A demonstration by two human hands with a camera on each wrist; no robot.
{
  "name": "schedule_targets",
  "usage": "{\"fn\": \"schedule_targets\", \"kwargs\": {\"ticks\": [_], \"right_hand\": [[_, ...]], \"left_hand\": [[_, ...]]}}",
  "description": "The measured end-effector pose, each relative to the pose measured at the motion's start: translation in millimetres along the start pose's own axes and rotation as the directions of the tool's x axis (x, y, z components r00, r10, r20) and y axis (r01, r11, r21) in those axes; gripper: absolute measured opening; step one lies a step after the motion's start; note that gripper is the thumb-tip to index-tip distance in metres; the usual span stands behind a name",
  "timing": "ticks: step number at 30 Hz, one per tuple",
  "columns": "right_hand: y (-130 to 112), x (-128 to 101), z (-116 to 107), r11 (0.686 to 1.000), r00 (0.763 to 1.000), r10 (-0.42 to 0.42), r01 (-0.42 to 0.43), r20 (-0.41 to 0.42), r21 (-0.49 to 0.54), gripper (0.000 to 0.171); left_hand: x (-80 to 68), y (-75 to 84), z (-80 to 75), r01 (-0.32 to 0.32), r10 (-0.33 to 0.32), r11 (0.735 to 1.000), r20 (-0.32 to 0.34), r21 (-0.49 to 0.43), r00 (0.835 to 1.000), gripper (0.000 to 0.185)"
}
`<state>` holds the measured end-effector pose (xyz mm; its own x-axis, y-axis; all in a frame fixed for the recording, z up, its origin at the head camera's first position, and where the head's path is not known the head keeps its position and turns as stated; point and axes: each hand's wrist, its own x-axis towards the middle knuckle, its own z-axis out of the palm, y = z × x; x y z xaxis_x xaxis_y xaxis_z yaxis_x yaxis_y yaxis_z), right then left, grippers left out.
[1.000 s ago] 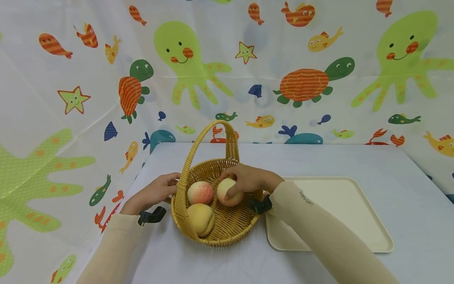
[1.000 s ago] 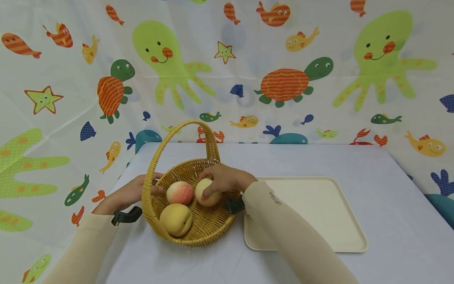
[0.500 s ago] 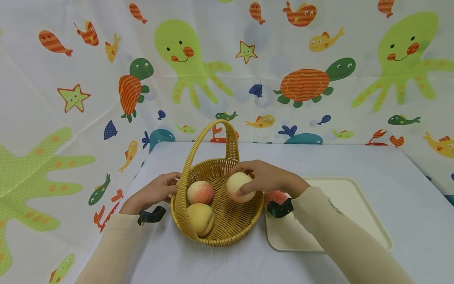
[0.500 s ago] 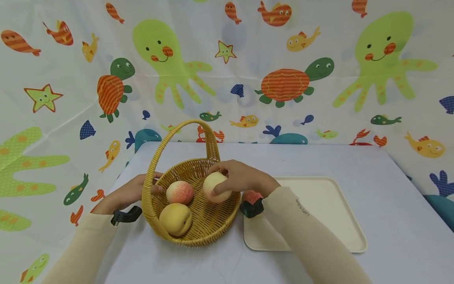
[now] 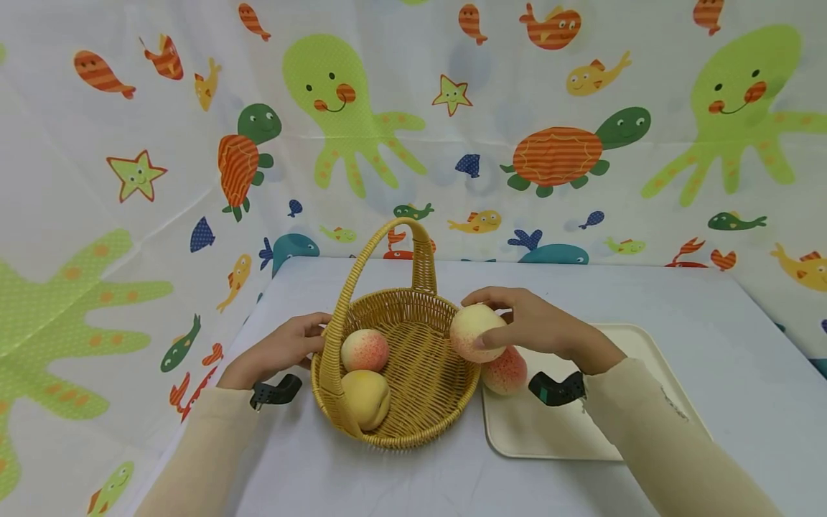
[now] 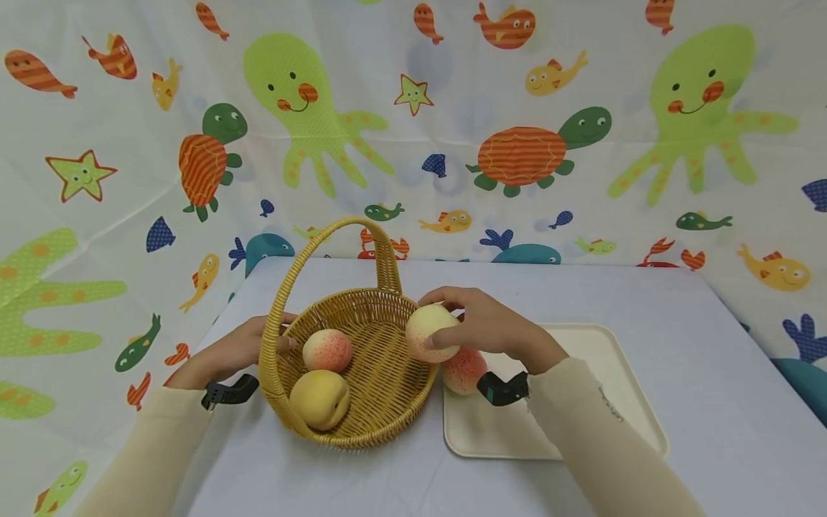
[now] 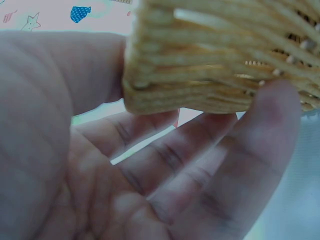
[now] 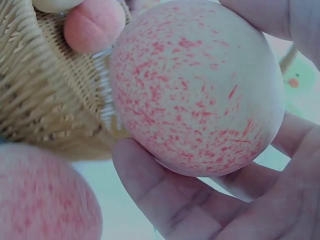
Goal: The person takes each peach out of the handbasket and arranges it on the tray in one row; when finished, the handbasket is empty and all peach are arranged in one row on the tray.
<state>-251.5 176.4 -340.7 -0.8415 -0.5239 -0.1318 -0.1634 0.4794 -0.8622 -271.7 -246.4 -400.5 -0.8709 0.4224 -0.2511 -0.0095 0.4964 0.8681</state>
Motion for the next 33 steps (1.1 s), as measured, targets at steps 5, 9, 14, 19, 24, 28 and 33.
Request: {"fn": "schedule_targets", "kwargs": {"ticks": [5, 9, 14, 19, 24, 28, 33], "right_hand": [[13.7, -13.3, -8.1, 0.999, 0.999, 0.03, -0.028, -0.043, 0.039, 0.055], [26.8, -22.3, -13.8, 0.997, 0.996, 0.052, -0.047, -0.076, 0.065, 0.056], [38.2, -31.0, -19.3, 0.995, 0.993, 0.043, -0.033, -0.107, 0.096, 0.054], [44.5, -37.1, -22.7, 0.995, 0.989, 0.049, -0.037, -0.141, 0.089, 0.056], [51.3, -41.3, -24.2, 0.993, 0.985, 0.078, -0.063, -0.157, 0.099, 0.058], [58.3, -44.5, -25.3, 0.989, 0.983, 0.096, -0.076, -0.159, 0.127, 0.059], [66.3, -49.4, -25.9, 0.983, 0.981, 0.114, -0.09, -0.154, 0.158, 0.063]], "left_hand": [[-0.5, -0.4, 0.7, 0.001, -0.001, 1.0, 0.001, 0.004, 1.0, 0.049], [-0.1, -0.2, 0.1, -0.002, 0.002, 1.0, 0.003, 0.011, 1.0, 0.048], [0.4, 0.2, -0.9, 0.006, -0.006, 1.0, -0.007, 0.021, 1.0, 0.047], [-0.2, 0.4, -0.7, 0.008, -0.008, 1.0, -0.007, 0.017, 1.0, 0.047], [-1.1, 2.2, 0.0, -0.01, 0.01, 1.0, -0.001, 0.014, 1.0, 0.049], [-1.7, 2.6, 0.2, -0.013, 0.013, 1.0, 0.001, 0.011, 1.0, 0.049], [-1.3, 2.6, 0.1, -0.008, 0.008, 1.0, 0.0, 0.013, 1.0, 0.049]]}}
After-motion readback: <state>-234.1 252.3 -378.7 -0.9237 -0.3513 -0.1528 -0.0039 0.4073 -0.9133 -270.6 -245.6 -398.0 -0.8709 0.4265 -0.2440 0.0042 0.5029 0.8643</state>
